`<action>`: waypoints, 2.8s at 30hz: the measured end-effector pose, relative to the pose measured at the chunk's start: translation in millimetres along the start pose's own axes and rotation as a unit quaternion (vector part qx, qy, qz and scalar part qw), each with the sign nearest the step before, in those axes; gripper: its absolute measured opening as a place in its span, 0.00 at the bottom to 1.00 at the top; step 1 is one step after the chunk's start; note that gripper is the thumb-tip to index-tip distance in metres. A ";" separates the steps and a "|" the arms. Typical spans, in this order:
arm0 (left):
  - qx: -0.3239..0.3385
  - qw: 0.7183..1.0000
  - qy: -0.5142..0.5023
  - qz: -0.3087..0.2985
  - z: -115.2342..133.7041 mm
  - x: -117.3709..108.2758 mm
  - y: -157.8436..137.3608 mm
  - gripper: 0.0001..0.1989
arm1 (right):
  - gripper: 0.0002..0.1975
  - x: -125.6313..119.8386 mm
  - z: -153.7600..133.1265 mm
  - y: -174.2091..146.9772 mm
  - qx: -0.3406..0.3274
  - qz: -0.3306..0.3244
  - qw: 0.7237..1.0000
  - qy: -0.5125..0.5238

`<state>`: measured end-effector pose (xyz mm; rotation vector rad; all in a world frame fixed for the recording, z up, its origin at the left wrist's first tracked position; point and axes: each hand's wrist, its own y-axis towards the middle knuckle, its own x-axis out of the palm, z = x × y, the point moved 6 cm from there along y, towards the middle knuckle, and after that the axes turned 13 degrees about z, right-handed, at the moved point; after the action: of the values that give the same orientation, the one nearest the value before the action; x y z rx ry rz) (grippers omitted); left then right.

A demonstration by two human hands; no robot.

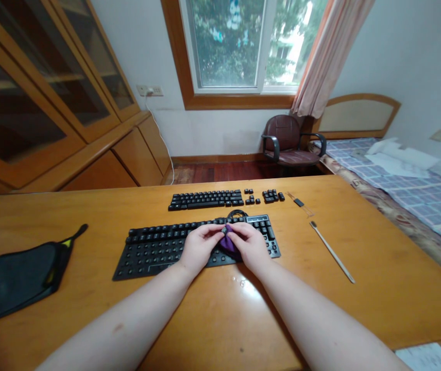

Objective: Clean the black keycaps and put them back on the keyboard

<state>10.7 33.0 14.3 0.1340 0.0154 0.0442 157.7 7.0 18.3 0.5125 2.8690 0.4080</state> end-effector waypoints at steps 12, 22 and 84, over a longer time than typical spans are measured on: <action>0.082 0.995 0.049 -0.005 10.7 -2.1 -1.3 0.07 | 0.05 -5.5 -10.0 -1.0 -0.057 0.017 0.996 -0.058; 0.089 0.995 0.052 -0.009 15.5 -1.9 -2.6 0.07 | 0.05 -5.0 -10.7 -1.7 -0.062 0.014 0.997 -0.052; 0.045 0.998 -0.031 0.022 2.2 -1.2 -9.2 0.15 | 0.05 -6.9 -28.3 -10.4 -0.126 0.044 0.990 -0.055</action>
<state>9.9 23.5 15.3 0.2254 -0.0466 0.0836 154.0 -11.5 42.8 0.5958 2.6444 0.7215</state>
